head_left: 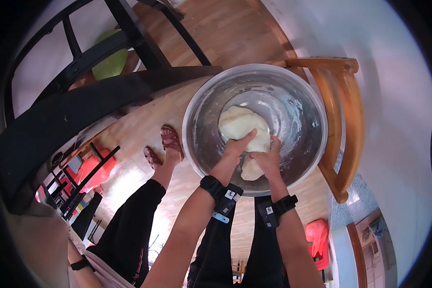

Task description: The person kneads dough by hand in a metal bowl, carries it to a table, and sprinkles flour from a container onto the surface. They then continue kneading the dough on the floured table and divide it into smaller pieces.

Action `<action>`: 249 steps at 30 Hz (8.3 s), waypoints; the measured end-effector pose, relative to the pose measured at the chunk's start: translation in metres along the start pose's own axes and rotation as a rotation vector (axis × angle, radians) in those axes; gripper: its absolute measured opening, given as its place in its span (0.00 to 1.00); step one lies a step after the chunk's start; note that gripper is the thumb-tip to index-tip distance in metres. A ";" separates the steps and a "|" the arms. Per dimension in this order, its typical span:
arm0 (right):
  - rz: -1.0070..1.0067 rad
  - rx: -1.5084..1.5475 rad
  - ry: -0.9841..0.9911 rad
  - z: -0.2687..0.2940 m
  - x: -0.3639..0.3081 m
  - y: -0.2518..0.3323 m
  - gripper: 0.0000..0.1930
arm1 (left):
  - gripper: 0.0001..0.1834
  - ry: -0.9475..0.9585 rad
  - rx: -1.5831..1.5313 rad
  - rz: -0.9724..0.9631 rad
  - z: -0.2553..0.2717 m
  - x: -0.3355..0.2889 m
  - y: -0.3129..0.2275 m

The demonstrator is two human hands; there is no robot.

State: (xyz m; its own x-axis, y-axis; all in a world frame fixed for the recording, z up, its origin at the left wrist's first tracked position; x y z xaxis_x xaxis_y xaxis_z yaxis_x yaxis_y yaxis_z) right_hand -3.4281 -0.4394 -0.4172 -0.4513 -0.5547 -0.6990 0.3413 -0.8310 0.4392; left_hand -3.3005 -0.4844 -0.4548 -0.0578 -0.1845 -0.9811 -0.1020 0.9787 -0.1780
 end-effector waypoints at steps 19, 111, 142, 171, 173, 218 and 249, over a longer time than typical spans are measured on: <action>-0.608 1.461 0.944 -0.056 -0.061 -0.020 0.21 | 0.28 -0.040 -0.128 0.168 0.011 0.011 0.009; 0.056 0.616 0.732 0.106 -0.185 0.083 0.45 | 0.40 0.295 -0.116 -0.643 0.047 -0.245 -0.050; 0.435 0.828 0.458 0.126 -0.247 0.171 0.19 | 0.37 0.702 -0.943 0.021 0.037 -0.362 0.010; 1.956 -0.143 0.483 0.162 -0.559 0.280 0.12 | 0.21 0.356 -1.471 -0.798 0.105 -0.541 0.081; 1.789 -0.432 0.864 0.128 -0.573 0.255 0.18 | 0.22 0.352 -1.528 -0.868 0.123 -0.547 0.112; 1.631 -0.360 2.063 -0.255 -1.160 -0.079 0.04 | 0.38 0.100 -2.338 -1.646 0.517 -0.754 0.634; 0.645 -1.130 1.971 -0.919 -1.499 -0.094 0.25 | 0.12 -0.565 -2.373 -1.323 1.164 -0.788 0.904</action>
State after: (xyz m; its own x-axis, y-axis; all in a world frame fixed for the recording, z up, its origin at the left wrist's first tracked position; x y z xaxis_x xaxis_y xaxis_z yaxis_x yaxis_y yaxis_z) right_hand -2.0259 0.5070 0.0706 0.6447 0.6182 -0.4497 0.5147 0.0839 0.8533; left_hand -2.1913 0.6499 0.0698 0.8107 0.1511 -0.5656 -0.0600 -0.9396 -0.3370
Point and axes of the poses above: each hand's wrist, its own x-axis towards the middle knuckle, its own z-axis out of the back of the hand, y = z × x, the point moved 7 cm from there along x, towards the middle knuckle, and after that the axes turned 13 degrees about -x, right-handed, at the moved point
